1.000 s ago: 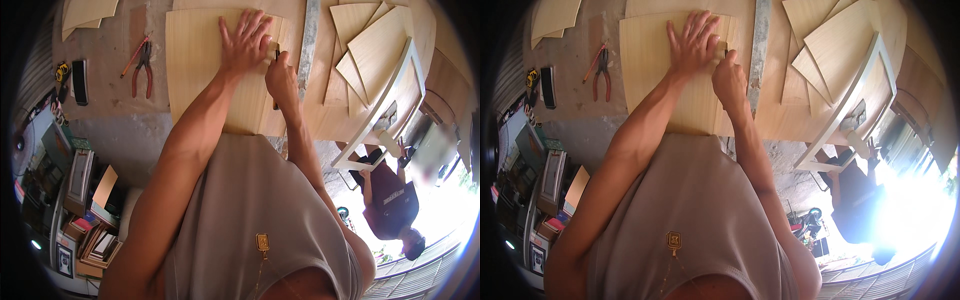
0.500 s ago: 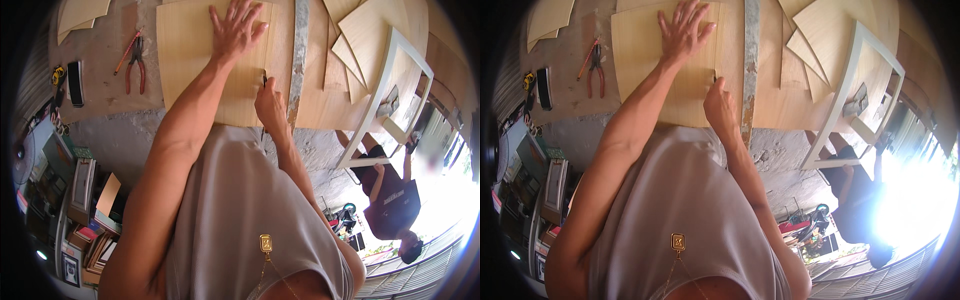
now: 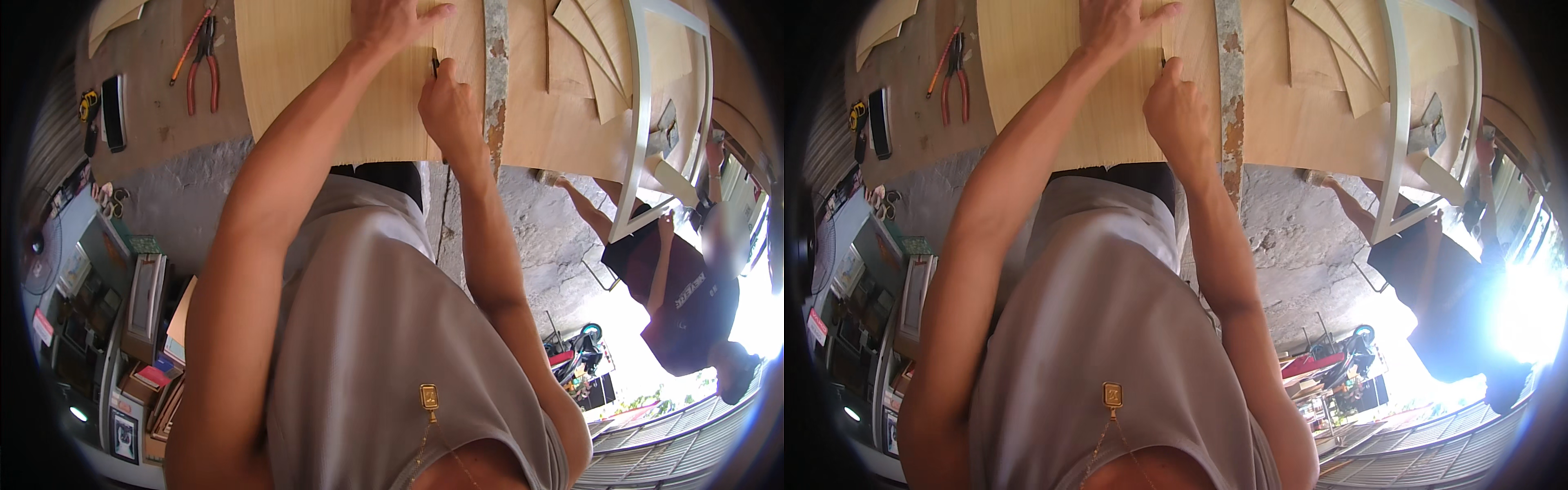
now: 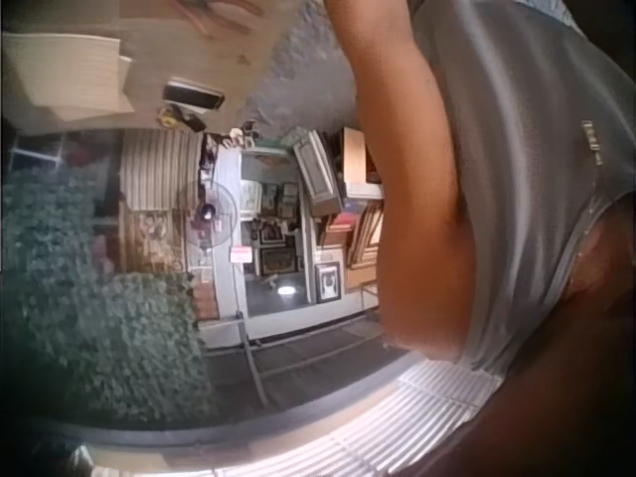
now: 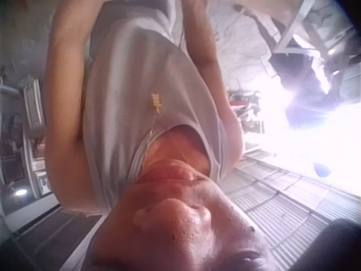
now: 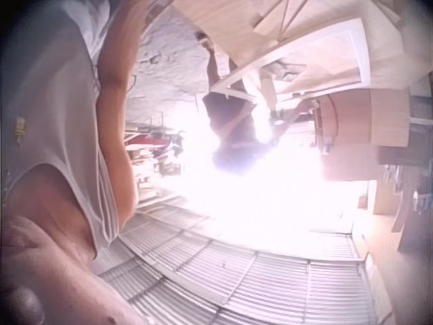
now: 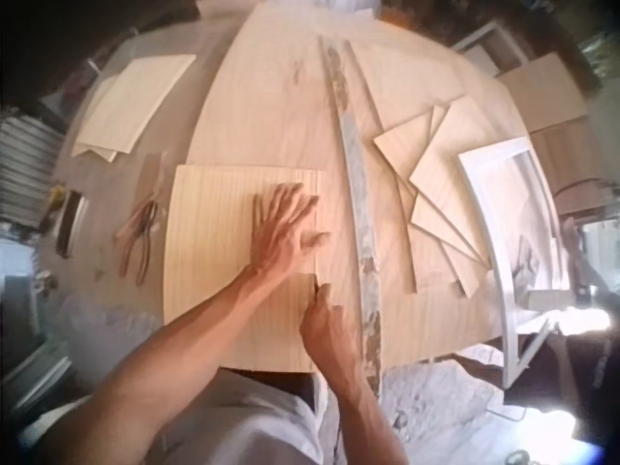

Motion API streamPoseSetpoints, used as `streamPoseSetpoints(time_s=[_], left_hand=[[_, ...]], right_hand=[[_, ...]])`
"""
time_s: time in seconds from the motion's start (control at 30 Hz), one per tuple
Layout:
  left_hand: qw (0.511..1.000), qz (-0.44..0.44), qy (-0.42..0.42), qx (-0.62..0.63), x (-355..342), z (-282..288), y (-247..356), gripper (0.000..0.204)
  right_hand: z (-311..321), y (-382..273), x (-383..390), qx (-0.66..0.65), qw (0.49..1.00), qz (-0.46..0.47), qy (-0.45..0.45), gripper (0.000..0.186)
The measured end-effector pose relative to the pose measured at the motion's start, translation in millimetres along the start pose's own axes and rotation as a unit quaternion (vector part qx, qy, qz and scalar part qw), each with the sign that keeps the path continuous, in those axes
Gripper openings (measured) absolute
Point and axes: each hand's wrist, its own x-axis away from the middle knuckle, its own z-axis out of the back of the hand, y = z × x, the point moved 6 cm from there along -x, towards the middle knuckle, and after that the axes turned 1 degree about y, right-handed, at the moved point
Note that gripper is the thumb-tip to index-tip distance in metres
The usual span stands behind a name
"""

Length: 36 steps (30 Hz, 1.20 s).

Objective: The person uses a utility knife and a metal ruler to cut rectangular pieces of plywood on a workbench. They repeatedly score the wood along the ruler edge, then snap off the cut sections. A second person is visible in the background working on a wooden frame.

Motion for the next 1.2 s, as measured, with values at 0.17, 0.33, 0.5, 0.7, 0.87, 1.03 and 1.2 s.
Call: streamPoseSetpoints(time_s=[0.17, 0.33, 0.5, 0.7, 0.87, 1.03, 1.2], left_hand=[[0.999, 0.003, 0.024, -0.049, 6, 5, 5, 0.061], [0.997, 0.002, 0.023, -0.076, 6, -1, -1, 0.06], [0.998, -0.002, 0.017, -0.068, 7, -4, 2, 0.059], [0.995, -0.015, 0.046, -0.092, 8, -10, -5, 0.059], [0.996, 0.005, 0.017, -0.09, 27, -3, 8, 0.059], [0.995, -0.012, 0.02, -0.098, 31, -6, 3, 0.061], [0.993, -0.003, 0.043, -0.106, 19, -15, 4, 0.063]], right_hand=[[2, 1, 23, 0.023, 0.998, -0.025, -0.043, 0.02], [-16, 25, 76, 0.023, 0.992, -0.078, -0.094, 0.021], [-23, 32, 103, 0.058, 0.989, -0.088, -0.102, 0.019], [-33, 50, 138, 0.054, 0.989, -0.107, -0.086, 0.02], [-41, 57, 155, 0.06, 0.99, -0.096, -0.079, 0.02], [-48, 59, 157, 0.061, 0.994, -0.07, -0.05, 0.018], [-213, 271, 357, 0.15, 0.932, -0.183, -0.275, 0.042]])
